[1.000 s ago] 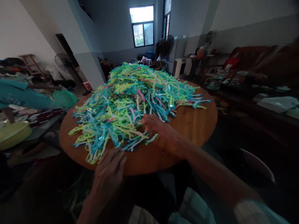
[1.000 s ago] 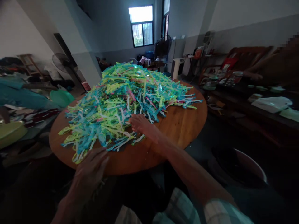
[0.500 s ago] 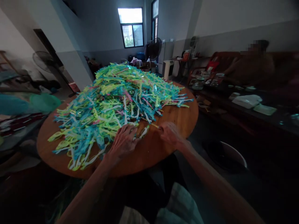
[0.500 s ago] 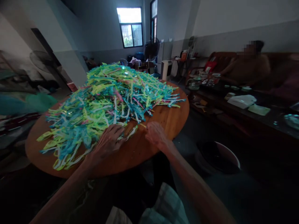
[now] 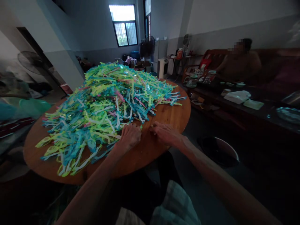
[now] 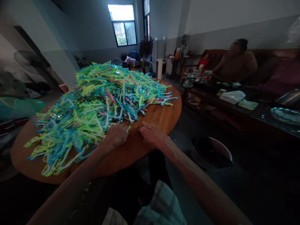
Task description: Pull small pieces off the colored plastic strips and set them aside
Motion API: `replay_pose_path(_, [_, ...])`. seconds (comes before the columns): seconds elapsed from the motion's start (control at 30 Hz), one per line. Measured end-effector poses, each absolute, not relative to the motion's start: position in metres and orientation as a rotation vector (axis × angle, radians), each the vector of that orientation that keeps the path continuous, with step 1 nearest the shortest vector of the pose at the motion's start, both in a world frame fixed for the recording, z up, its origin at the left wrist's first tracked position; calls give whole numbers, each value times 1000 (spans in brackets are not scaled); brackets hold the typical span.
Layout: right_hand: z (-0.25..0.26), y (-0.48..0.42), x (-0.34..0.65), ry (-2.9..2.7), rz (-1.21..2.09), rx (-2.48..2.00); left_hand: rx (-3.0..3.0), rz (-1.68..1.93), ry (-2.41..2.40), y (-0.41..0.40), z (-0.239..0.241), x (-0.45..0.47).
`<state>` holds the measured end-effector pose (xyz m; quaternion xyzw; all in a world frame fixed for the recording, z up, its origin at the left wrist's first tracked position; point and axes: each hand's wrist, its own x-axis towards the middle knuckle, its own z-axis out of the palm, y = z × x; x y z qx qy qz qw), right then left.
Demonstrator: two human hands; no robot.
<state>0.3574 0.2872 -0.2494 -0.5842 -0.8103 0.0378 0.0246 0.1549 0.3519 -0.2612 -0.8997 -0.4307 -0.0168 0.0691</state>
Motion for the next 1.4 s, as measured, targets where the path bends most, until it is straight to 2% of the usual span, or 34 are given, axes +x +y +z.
replay_pose_path(0.2, [-249,277,355,-2509,-29,-1762,-2827,-24,-1248,351,-266,155])
replay_pose_path(0.37, [-259,269,348,-2476,68,-1714,-2818,-75,-1389,352,-264,155])
replay_pose_path(0.6, [-280,248,349,-2149,197,-1692,-2719,-213,-1551,349,-253,147])
replay_pose_path(0.73, [-287,233,356,-1894,367,-1507,-2916,-390,-1047,325,-241,125])
replay_pose_path(0.83, [-288,225,357,-1718,560,-1348,-3071,-303,-604,310,-241,108])
replay_pose_path(1.07, [-287,208,351,-1406,1073,-1260,-2968,-59,-530,304,-257,116])
replay_pose_path(1.23, [-293,196,346,-1280,1037,-1283,-2870,-64,-491,300,-258,139])
replay_pose_path(1.4, [-300,186,344,-1224,909,-1357,-2888,116,-373,297,-255,157])
